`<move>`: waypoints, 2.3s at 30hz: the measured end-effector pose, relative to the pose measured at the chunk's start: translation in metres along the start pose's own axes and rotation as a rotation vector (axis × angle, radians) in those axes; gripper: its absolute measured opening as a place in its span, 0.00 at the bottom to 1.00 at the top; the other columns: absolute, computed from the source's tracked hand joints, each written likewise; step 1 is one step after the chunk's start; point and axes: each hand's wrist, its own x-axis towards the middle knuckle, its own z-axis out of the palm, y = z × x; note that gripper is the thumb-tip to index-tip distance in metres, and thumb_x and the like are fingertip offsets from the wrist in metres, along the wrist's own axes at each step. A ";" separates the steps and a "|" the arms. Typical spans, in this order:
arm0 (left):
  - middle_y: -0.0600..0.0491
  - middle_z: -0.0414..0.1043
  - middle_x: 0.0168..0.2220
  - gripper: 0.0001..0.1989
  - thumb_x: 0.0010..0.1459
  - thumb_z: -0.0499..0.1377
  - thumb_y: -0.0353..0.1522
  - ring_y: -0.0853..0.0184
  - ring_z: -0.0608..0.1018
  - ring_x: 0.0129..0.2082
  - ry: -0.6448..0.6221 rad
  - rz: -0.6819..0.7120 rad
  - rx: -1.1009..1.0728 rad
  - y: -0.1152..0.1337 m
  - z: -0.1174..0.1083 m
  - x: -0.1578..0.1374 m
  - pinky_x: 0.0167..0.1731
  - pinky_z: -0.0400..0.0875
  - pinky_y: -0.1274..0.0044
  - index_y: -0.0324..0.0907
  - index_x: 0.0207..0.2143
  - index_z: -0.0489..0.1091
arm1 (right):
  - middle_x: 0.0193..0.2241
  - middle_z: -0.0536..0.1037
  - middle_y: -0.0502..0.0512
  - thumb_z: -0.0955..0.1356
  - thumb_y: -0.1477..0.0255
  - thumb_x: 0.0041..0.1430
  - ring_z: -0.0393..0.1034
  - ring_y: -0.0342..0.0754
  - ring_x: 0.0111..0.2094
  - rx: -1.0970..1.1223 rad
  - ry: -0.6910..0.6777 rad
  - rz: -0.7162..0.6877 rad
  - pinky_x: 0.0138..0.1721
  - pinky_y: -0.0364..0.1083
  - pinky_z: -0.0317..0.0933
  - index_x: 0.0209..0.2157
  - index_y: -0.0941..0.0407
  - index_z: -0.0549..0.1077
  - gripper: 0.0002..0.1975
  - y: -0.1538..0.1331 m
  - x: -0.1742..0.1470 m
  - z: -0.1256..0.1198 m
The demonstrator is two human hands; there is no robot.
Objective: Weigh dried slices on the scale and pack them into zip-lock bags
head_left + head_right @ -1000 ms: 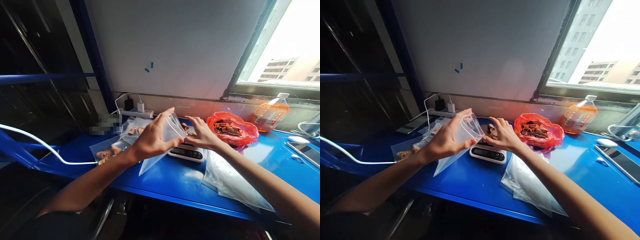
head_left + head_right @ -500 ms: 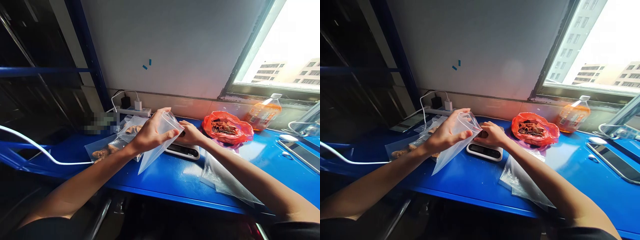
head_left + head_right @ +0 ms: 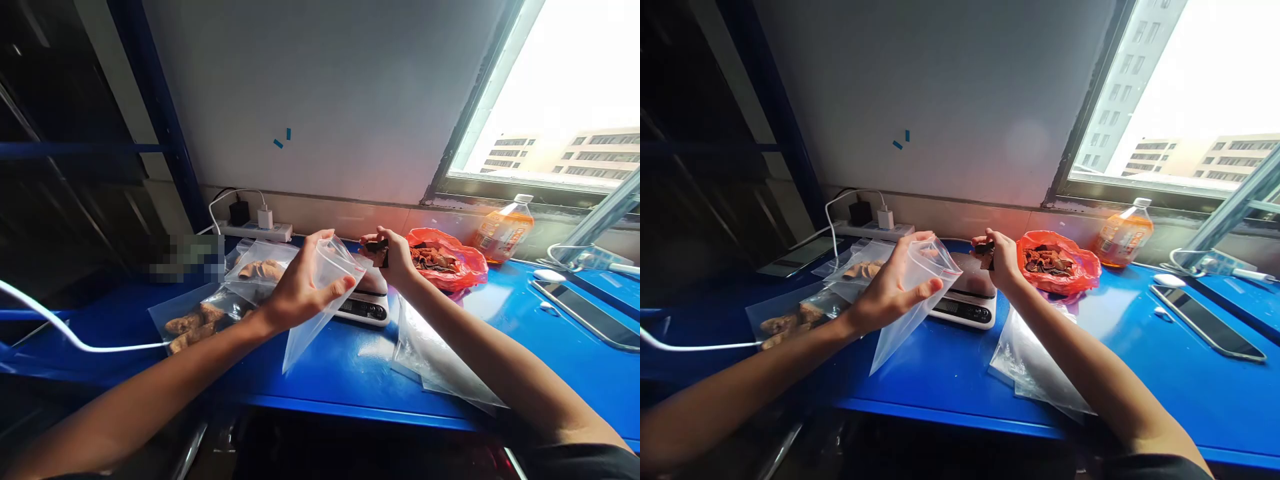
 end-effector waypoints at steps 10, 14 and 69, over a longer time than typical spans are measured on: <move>0.40 0.54 0.60 0.37 0.55 0.62 0.42 0.54 0.63 0.61 0.151 0.099 0.034 -0.009 0.023 -0.005 0.59 0.63 0.59 0.46 0.58 0.42 | 0.36 0.75 0.56 0.69 0.61 0.52 0.70 0.46 0.37 -0.228 -0.196 -0.292 0.38 0.46 0.66 0.25 0.58 0.73 0.14 -0.050 -0.052 0.069; 0.41 0.56 0.60 0.37 0.54 0.63 0.41 0.55 0.63 0.61 0.134 0.069 -0.106 -0.012 0.020 -0.002 0.58 0.63 0.58 0.48 0.57 0.42 | 0.35 0.74 0.53 0.69 0.59 0.54 0.70 0.45 0.37 -0.273 -0.265 -0.340 0.43 0.47 0.66 0.27 0.57 0.71 0.14 -0.052 -0.062 0.067; 0.55 0.74 0.30 0.10 0.54 0.64 0.34 0.67 0.78 0.33 0.130 -0.118 -0.151 -0.012 0.014 0.003 0.37 0.70 0.74 0.44 0.38 0.67 | 0.38 0.76 0.56 0.63 0.79 0.52 0.68 0.54 0.43 -1.122 -0.398 -0.474 0.46 0.56 0.58 0.50 0.54 0.61 0.22 -0.045 -0.083 0.038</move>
